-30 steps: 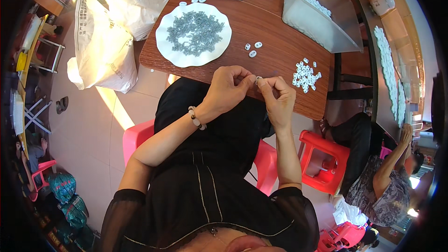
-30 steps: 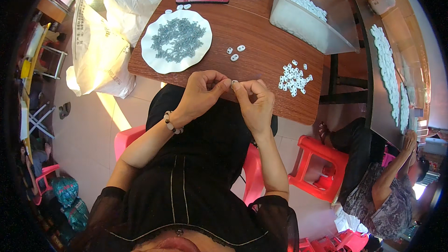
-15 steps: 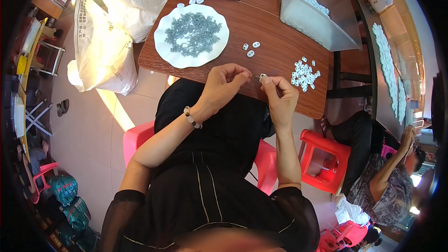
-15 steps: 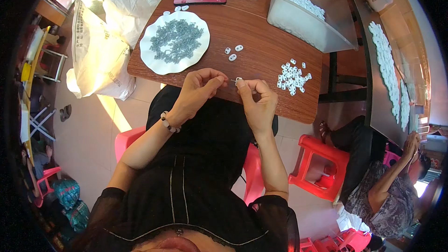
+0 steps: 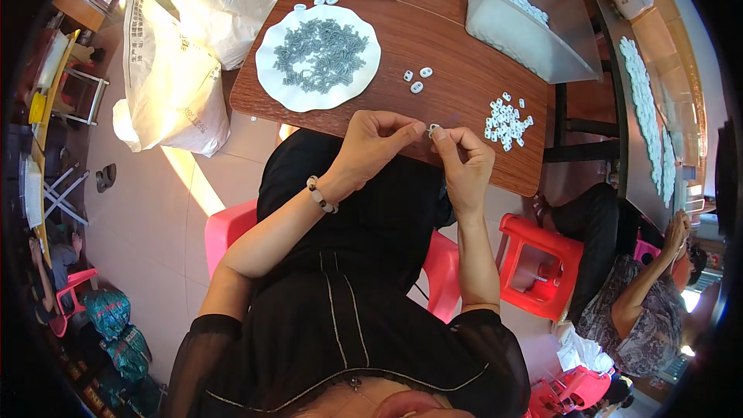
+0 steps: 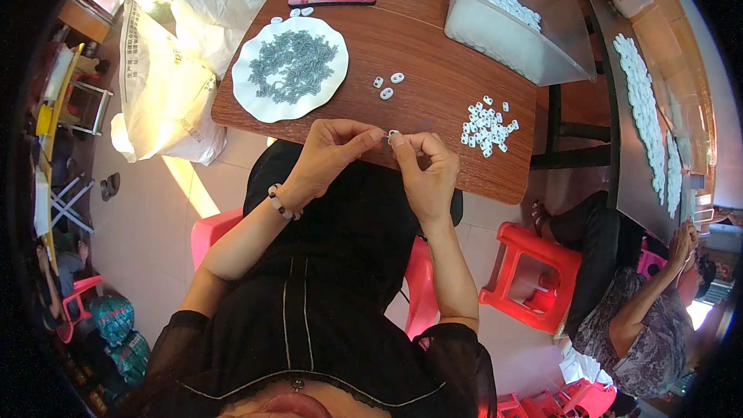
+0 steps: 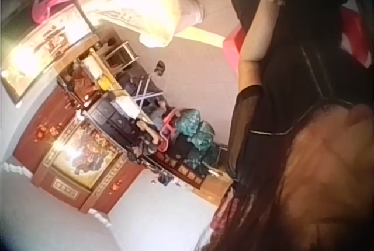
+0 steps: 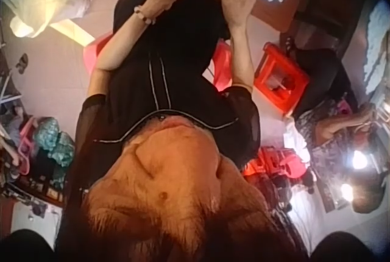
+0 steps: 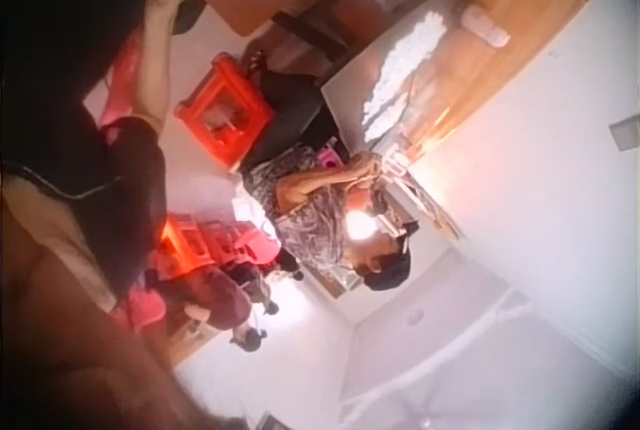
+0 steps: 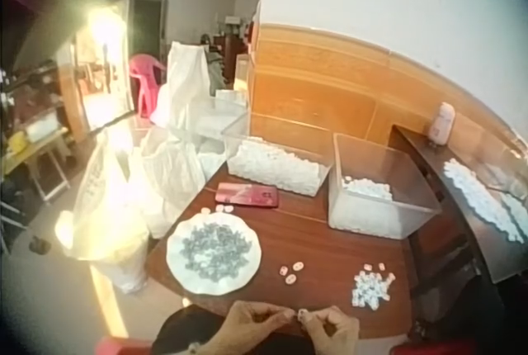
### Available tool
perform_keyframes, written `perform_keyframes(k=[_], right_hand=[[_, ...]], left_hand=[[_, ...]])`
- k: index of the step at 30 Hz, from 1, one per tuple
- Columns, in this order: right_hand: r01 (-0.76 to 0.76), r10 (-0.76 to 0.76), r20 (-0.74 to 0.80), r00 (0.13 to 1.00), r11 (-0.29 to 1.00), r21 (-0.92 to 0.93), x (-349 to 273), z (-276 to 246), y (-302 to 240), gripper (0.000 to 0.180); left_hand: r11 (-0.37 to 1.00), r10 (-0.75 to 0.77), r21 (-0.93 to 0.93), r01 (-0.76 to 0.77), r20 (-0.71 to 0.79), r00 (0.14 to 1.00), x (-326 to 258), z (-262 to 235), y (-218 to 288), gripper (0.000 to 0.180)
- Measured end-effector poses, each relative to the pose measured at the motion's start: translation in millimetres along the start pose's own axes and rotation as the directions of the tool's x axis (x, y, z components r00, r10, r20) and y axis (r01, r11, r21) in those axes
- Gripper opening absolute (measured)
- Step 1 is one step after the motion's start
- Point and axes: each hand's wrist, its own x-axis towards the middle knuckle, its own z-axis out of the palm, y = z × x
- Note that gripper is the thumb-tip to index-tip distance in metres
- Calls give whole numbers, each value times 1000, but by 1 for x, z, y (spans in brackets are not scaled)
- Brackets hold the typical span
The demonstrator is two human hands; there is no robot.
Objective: Assembling small white plastic components by manually inserting grey metal pins into them.
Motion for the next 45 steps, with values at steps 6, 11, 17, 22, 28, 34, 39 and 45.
perform_keyframes(k=[6, 11, 17, 22, 28, 34, 39, 45], right_hand=[[-19, 19, 18, 1000, 1000, 14, -1, 2, 0, 14], [22, -21, 17, 1000, 999, -26, -1, 5, 3, 14], [29, -28, 13, 1000, 999, -29, -1, 7, 2, 13], [-14, 14, 9, 1000, 1000, -4, -1, 4, 5, 14], [-44, 44, -20, 999, 999, -26, 0, 0, -2, 15], [-12, 10, -25, 1000, 998, -64, 2, -7, -4, 17], [-6, 4, -41, 999, 998, -58, 1, -17, -1, 16], [-27, 27, -47, 999, 1000, -7, -5, -20, -2, 14]], left_hand=[[996, -64, -62, 65, 24, 998, -2, 0, 5, 18], [976, -109, -187, 111, 25, 994, -2, -1, 0, 17], [971, -132, -200, 132, 11, 991, -1, 1, -2, 17], [964, -138, -222, 145, 47, 989, -2, -1, -2, 18], [955, -199, -220, 199, 21, 980, 0, -4, -1, 21], [999, -38, -13, 37, -35, 999, 10, -5, 2, 22], [817, 327, 499, -290, 15, 945, 35, -6, 12, 22], [388, 472, 846, -365, 158, 867, 79, 2, 14, 19]])
